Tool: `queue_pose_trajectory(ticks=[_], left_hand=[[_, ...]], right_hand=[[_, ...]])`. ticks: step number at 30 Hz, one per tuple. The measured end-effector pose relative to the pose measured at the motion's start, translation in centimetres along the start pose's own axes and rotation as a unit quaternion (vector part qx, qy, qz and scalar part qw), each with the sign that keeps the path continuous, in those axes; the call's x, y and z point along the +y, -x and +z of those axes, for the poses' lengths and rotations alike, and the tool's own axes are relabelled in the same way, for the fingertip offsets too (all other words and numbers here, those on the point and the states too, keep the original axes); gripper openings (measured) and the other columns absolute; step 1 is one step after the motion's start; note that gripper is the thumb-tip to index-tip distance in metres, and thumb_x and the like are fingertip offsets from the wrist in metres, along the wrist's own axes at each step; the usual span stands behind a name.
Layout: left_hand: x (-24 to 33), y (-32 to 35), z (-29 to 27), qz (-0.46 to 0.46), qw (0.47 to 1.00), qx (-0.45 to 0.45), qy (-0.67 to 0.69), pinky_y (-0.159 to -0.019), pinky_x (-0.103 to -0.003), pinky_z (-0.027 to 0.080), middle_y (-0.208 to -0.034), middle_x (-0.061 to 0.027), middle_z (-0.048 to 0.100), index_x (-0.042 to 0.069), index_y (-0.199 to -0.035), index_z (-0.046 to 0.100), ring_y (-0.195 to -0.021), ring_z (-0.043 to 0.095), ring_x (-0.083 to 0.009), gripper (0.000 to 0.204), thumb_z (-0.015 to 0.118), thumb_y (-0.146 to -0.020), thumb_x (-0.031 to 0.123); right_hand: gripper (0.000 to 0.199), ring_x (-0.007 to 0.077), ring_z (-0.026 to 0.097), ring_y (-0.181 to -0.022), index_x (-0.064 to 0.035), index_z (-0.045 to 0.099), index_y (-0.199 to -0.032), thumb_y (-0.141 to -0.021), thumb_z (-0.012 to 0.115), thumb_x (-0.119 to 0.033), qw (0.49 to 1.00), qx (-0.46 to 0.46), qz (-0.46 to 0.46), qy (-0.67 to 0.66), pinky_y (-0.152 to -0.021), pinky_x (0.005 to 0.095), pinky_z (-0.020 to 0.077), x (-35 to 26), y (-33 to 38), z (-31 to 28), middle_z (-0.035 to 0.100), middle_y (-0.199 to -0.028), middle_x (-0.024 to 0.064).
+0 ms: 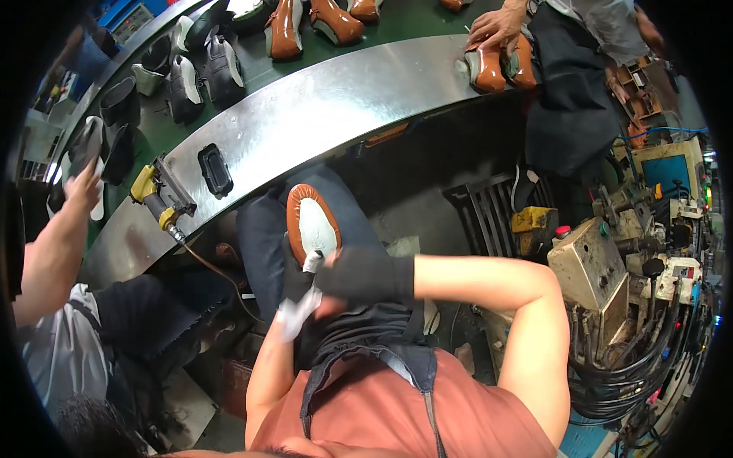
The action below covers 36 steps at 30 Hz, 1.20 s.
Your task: The person uses a metal tool to scrape and trim the white sole material of high-heeled shoes on a factory assembly line. They process multiple shoes, including brown and black pairs, by holding them on their lap and working on the sole edges before placing them back on the conveyor.
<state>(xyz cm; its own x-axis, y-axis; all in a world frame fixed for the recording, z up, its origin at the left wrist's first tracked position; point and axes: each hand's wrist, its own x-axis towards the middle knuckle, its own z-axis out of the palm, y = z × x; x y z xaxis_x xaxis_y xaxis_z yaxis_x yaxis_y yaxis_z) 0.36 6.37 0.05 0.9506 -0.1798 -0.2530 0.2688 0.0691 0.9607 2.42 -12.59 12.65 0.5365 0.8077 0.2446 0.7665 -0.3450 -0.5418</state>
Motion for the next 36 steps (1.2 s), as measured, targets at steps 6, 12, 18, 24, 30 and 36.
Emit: queue_pose_trajectory(ticks=[6,12,18,24,30,36], left_hand=[[-0.9,1.0,-1.7,0.030,0.993,-0.097,-0.055,-0.099,-0.039,0.046,-0.135,-0.0154,0.042,0.006,-0.144,0.017,-0.123,0.049,-0.0266,0.099,0.084,-0.071,0.008],[0.0,1.1,-2.0,-0.021,0.997,-0.063,-0.030,-0.101,-0.038,0.046,-0.138,-0.0165,0.043,0.005,-0.145,0.012,-0.121,0.052,-0.0264,0.103,0.084,-0.071,0.009],[4.9,-1.8,-1.6,-0.081,0.987,-0.079,0.112,-0.096,-0.034,0.048,-0.120,-0.0098,0.057,0.003,-0.139,0.036,-0.113,0.058,-0.0214,0.075,0.078,-0.076,0.009],[15.7,-22.4,-1.5,-0.072,0.939,-0.118,0.313,-0.085,-0.035,0.056,-0.116,-0.0115,0.061,0.005,-0.133,0.045,-0.100,0.063,-0.0207,0.045,0.060,-0.095,0.023],[22.9,-44.9,-6.4,0.061,0.997,0.015,0.051,-0.078,-0.034,0.055,-0.103,-0.0090,0.067,-0.001,-0.115,0.061,-0.090,0.066,-0.0192,0.039,0.071,-0.085,0.021],[21.7,-46.3,-8.0,0.262,0.924,0.156,-0.229,-0.095,-0.038,0.047,-0.135,-0.0160,0.048,0.004,-0.148,0.024,-0.114,0.055,-0.0261,0.088,0.072,-0.075,0.008]], right_hand=[[0.037,0.0333,0.063,-0.062,-0.0049,0.060,-0.077,-0.088,0.060,-0.040,0.998,-0.026,-0.049,0.020,-0.055,0.0439,0.0500,-1.8,0.3,0.9,0.061,-0.070,0.0174],[0.046,0.0320,0.061,-0.061,-0.0014,0.064,-0.088,-0.098,0.052,-0.045,0.937,-0.080,0.313,-0.134,-0.058,0.0399,0.0478,1.8,5.5,1.5,0.064,-0.076,0.0151],[0.056,0.0131,0.059,-0.058,-0.0029,0.062,-0.095,-0.100,0.042,-0.054,0.647,0.109,0.609,-0.446,-0.056,0.0302,0.0482,-0.9,7.7,5.7,0.059,-0.069,0.0041],[0.056,0.0150,0.062,-0.052,0.0002,0.063,-0.087,-0.101,0.041,-0.049,0.757,0.219,0.525,-0.321,-0.052,0.0316,0.0480,4.3,7.4,12.1,0.060,-0.061,0.0077],[0.053,0.0148,0.061,-0.052,0.0015,0.061,-0.082,-0.101,0.045,-0.045,0.679,0.133,0.579,-0.432,-0.052,0.0313,0.0489,9.5,3.6,9.5,0.059,-0.064,0.0071],[0.064,0.0151,0.063,-0.053,0.0010,0.058,-0.078,-0.097,0.043,-0.058,0.612,0.076,0.630,-0.471,-0.048,0.0295,0.0481,12.7,3.1,8.5,0.058,-0.061,0.0064]])
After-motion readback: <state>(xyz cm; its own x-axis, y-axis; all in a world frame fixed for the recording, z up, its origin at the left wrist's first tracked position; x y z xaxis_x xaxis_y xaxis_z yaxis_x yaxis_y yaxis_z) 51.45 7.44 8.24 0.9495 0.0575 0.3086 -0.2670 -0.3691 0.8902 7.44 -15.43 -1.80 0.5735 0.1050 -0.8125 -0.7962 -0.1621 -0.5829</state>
